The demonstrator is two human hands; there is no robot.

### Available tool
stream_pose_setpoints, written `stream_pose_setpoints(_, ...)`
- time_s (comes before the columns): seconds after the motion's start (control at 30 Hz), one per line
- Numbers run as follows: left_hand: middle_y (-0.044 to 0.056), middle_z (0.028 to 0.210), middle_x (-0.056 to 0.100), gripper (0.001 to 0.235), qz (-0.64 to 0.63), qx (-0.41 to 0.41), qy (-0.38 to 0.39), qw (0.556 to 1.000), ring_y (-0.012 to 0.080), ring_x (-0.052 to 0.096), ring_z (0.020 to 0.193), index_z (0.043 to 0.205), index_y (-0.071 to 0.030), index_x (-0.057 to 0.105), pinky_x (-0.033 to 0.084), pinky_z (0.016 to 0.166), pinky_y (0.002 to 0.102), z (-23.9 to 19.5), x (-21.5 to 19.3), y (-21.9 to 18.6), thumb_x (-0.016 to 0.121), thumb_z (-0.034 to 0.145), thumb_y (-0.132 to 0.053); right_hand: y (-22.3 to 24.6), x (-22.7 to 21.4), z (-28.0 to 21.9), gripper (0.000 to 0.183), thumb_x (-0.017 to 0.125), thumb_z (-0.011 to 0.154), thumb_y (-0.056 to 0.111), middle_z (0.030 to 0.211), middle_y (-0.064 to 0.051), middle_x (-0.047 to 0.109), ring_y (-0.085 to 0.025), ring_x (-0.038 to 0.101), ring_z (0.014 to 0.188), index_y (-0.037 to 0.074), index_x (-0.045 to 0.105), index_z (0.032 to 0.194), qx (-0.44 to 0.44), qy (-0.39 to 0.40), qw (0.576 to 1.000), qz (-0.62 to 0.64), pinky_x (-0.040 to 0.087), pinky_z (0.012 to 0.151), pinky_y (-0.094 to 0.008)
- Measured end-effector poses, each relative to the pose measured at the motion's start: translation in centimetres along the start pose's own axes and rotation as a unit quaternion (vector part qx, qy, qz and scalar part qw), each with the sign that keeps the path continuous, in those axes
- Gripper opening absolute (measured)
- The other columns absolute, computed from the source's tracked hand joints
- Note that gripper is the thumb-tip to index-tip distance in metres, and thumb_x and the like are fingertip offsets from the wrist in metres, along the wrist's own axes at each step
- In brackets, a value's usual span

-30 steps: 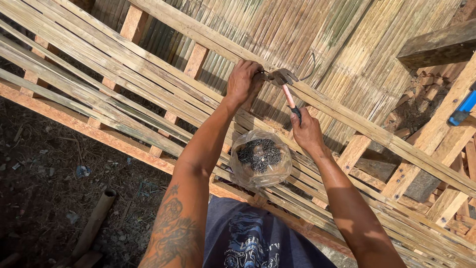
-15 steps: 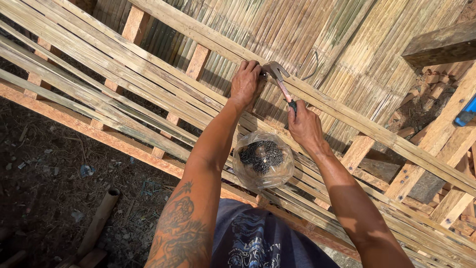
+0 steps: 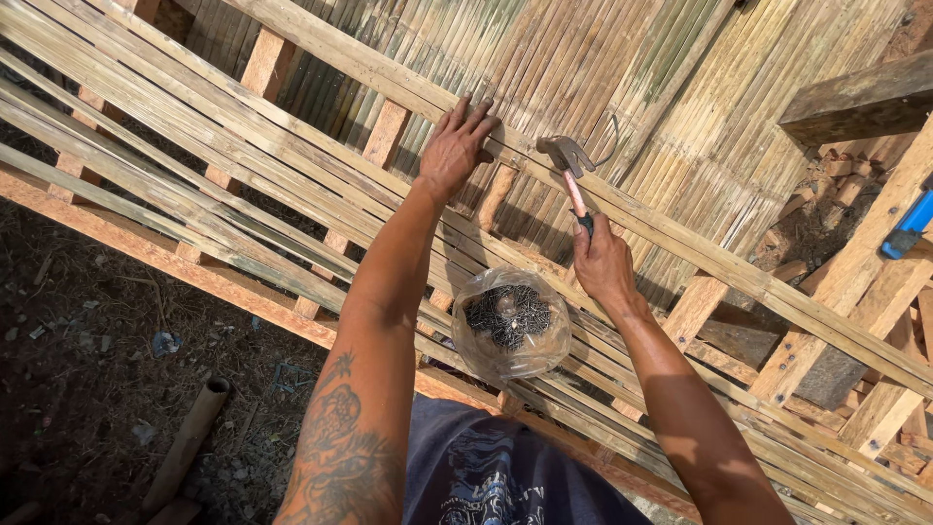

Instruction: The person hammers nails into a wooden frame using a hammer, securing thin wooden slats to the frame. The person repeatedly picks nails from a plastic container and drives them into the wood.

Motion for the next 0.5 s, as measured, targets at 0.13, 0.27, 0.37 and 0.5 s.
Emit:
stream_pose_setpoints(0.13,0.000,0.165,0.030,0.070,-0.005,-0.033,0.088,0.996,0.0284,0.019,0.154,0.159,-0.024,0.033,0.017,0.126,0.045,0.4,3.2,1.1,0.061,0.097,-0.041,-1.2,-0.2,-1.9,0.024,0.047,0.111,0.024,0.061,-0.014,0.059,-0.025,0.062,0.048,0.001,0.050,0.110,-0.042,-0.030,0.998,0.027,0.047,0.041,-0.042)
stream_pose_setpoints(0.27,0.000,0.165,0.034,0.069,0.019,-0.025,0.064,0.997,0.0263,0.021,0.154,0.160,-0.023,0.036,0.018,0.127,0.042,1.1,3.0,1.2,0.062,0.098,-0.038,0.8,-1.2,-1.7,0.025,0.048,0.110,0.020,0.066,-0.015,0.060,-0.028,0.062,0.054,-0.004,0.050,0.118,-0.245,-0.132,0.960,0.021,0.049,0.048,-0.043)
stream_pose_setpoints(0.37,0.000,0.165,0.036,0.070,-0.006,-0.052,0.087,0.995,0.0257,0.021,0.156,0.158,-0.022,0.038,0.018,0.129,0.040,0.2,2.3,1.1,0.065,0.095,-0.038,0.6,0.6,-0.1,0.021,0.049,0.107,0.020,0.065,-0.012,0.059,-0.027,0.061,0.048,-0.001,0.049,0.111,-0.133,-0.002,0.990,-0.045,0.049,0.042,-0.040)
stream_pose_setpoints(0.5,-0.003,0.165,0.034,0.075,-0.056,-0.065,0.098,0.991,0.0247,0.018,0.157,0.156,-0.025,0.036,0.016,0.130,0.040,0.5,1.0,0.6,0.068,0.090,-0.042,0.2,0.8,2.3,0.024,0.046,0.113,0.027,0.061,-0.011,0.058,-0.025,0.058,0.045,0.003,0.050,0.110,-0.003,0.056,0.997,-0.049,0.046,0.041,-0.041)
Point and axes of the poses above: each hand's wrist, its own z-axis towards the middle knuckle, its own x-axis out of the palm, y = z × x, the point moved 5 cm from there along z, towards the middle knuckle
